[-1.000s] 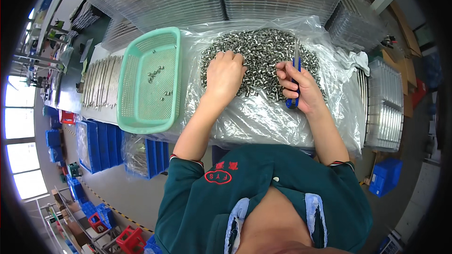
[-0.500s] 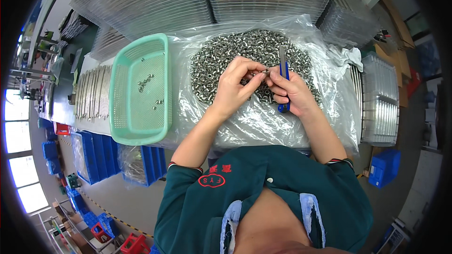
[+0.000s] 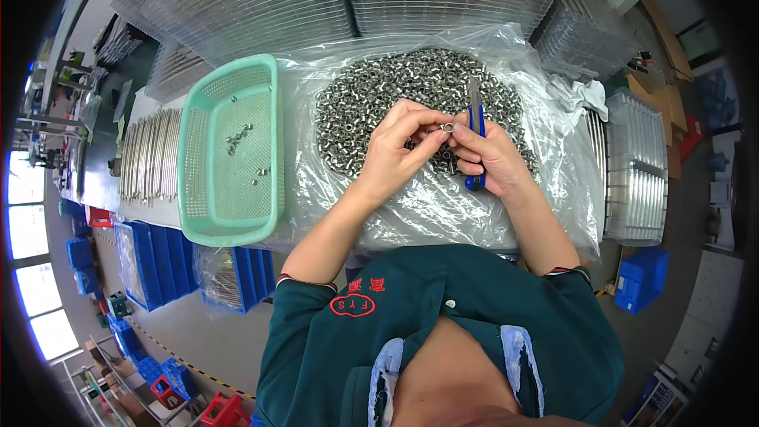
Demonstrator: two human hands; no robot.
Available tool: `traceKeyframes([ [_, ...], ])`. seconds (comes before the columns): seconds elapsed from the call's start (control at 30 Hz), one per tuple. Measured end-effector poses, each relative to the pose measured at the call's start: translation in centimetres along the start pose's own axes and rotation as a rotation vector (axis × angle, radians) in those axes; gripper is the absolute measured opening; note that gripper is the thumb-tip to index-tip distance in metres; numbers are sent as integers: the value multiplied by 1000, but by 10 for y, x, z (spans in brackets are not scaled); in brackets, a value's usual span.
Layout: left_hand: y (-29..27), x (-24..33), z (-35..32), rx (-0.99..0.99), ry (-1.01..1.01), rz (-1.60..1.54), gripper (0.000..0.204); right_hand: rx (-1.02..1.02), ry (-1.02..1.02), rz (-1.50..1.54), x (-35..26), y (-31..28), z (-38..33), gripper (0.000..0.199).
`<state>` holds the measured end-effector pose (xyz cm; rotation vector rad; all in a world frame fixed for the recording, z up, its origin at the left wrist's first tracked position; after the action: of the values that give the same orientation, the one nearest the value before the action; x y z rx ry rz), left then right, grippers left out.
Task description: Using pliers to manipulate and sort small metal components at a workbench.
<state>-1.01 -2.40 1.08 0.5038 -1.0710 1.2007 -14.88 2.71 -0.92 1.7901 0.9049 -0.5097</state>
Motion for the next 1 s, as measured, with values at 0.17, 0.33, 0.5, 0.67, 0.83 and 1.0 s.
traceKeyframes([
  [0.17,1,1,0,-25,-6,17,18,8,-1,-8,0,-1,1,16],
  [0.33,1,-3,-3,8,131,138,18,22,-40,-33,2,3,0,18],
  [0.5,3,1,-1,16,188,156,20,-9,10,-34,5,-3,2,18],
  [0.67,1,1,-1,63,103,77,23,-38,56,9,2,1,0,20],
  [0.83,1,2,-1,69,105,85,23,-50,64,27,2,2,-1,22],
  [1.0,0,2,-1,68,105,85,24,-58,70,42,3,-1,0,21],
])
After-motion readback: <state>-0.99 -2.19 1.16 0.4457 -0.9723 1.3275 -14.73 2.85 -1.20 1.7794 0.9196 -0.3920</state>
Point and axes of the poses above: each hand's wrist, its own z-axis towards the middle knuckle, its own y-axis out of the palm, x = y × z, the point moved 3 cm from there along z, towards the middle knuckle, and after that the axes turned 7 degrees about x, right-handed, at the moved point
